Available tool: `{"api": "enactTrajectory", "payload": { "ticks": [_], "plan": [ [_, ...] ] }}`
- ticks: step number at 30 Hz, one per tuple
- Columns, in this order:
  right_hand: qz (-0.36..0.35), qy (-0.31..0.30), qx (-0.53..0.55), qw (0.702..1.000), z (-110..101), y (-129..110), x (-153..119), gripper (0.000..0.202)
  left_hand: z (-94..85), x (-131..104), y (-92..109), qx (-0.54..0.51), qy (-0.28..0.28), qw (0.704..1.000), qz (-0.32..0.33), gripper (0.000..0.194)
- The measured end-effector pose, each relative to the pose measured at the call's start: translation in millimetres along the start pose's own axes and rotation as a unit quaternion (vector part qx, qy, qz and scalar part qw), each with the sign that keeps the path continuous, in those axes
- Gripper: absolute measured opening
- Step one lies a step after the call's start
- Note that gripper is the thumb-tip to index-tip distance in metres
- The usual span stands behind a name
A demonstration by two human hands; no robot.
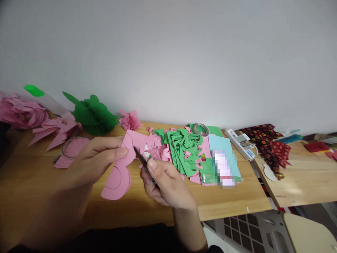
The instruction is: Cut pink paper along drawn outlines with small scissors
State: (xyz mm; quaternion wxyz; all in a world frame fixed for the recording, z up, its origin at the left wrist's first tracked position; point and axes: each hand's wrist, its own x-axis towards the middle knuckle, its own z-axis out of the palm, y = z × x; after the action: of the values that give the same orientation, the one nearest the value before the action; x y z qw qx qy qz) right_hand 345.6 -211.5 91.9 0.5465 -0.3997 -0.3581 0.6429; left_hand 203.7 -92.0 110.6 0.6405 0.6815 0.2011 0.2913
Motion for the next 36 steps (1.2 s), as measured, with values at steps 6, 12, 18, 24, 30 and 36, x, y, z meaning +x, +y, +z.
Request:
{"api": "enactTrajectory", "payload": {
  "ticks": [6,12,18,24,30,36],
  "plan": [
    [0.004,0.009,-0.008,1.000,-0.1,0.9,-0.5,0.046,-0.4,0.7,0.7,0.040,-0.006,0.999,0.020,0.034],
    [0.013,0.020,-0.013,1.000,0.7,-0.1,-0.3,0.047,0.2,1.0,2.2,0.078,-0.002,0.996,0.046,0.033],
    [0.009,0.016,-0.018,1.000,-1.7,1.0,0.7,0.047,-0.1,1.5,2.5,0.089,0.003,0.995,0.040,0.034],
    [0.011,0.013,-0.005,1.000,-2.5,1.0,0.9,0.047,0.0,1.3,2.2,0.078,-0.003,0.997,0.031,0.034],
    [0.017,0.015,0.007,1.000,-1.6,1.0,0.2,0.047,0.1,-0.1,4.3,0.087,0.002,0.996,0.034,0.035],
    [0.042,0.018,0.036,0.998,-4.0,0.9,-1.9,0.049,-0.3,1.8,-4.1,0.086,0.061,0.994,0.014,0.034]
  ]
}}
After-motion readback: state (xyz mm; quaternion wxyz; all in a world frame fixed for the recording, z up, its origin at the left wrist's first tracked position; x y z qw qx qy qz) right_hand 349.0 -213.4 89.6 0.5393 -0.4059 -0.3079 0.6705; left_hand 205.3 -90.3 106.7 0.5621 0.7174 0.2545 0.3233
